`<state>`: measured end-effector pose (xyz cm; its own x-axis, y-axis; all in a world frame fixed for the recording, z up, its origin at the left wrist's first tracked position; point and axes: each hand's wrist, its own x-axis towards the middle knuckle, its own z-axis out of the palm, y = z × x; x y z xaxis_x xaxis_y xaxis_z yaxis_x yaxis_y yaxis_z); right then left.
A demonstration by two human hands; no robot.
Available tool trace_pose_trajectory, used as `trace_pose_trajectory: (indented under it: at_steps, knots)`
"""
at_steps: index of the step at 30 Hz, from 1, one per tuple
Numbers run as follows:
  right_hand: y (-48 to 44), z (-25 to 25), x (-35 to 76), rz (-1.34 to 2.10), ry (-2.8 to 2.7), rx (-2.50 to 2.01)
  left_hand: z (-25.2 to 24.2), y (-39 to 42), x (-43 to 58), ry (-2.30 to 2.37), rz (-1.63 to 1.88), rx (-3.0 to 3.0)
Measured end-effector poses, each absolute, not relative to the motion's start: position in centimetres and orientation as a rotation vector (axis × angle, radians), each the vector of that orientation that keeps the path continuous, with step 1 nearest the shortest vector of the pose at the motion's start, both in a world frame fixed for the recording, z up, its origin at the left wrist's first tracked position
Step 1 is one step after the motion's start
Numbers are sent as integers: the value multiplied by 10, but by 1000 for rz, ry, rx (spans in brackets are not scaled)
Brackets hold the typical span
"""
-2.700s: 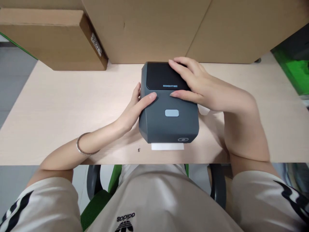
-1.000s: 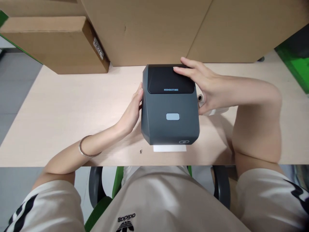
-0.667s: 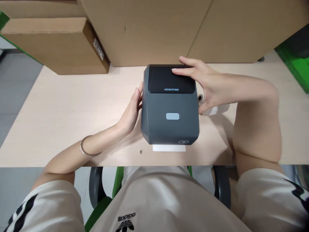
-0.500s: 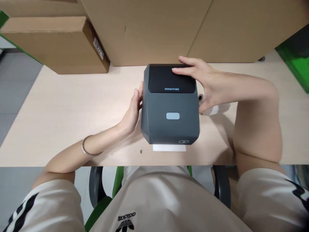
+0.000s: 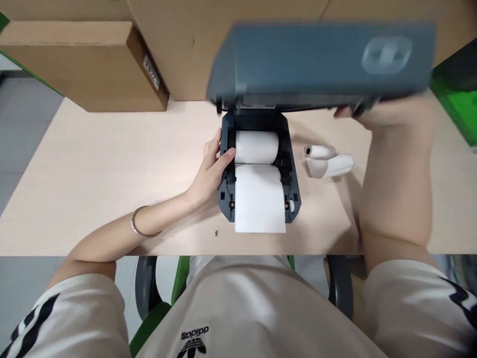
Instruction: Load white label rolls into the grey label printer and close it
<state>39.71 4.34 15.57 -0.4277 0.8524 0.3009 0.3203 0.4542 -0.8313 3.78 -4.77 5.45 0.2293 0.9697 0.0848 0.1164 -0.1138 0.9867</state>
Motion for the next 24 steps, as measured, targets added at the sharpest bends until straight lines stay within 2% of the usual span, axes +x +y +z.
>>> trace_pose_trajectory:
  at_steps: [9, 16, 21, 24]
  knots:
    - [51, 130, 339, 767, -1549, -1133, 53, -41, 26, 1139, 1003, 1444]
    - [53, 120, 347, 670, -1723, -1338, 46, -36, 21, 1163, 1029, 1515]
    - [22, 140, 332, 102, -1826, -1490, 47, -37, 24, 1168, 1058, 1471]
    - [1, 151, 314, 120, -2226, -1411, 50, -38, 26, 1191, 1063, 1460]
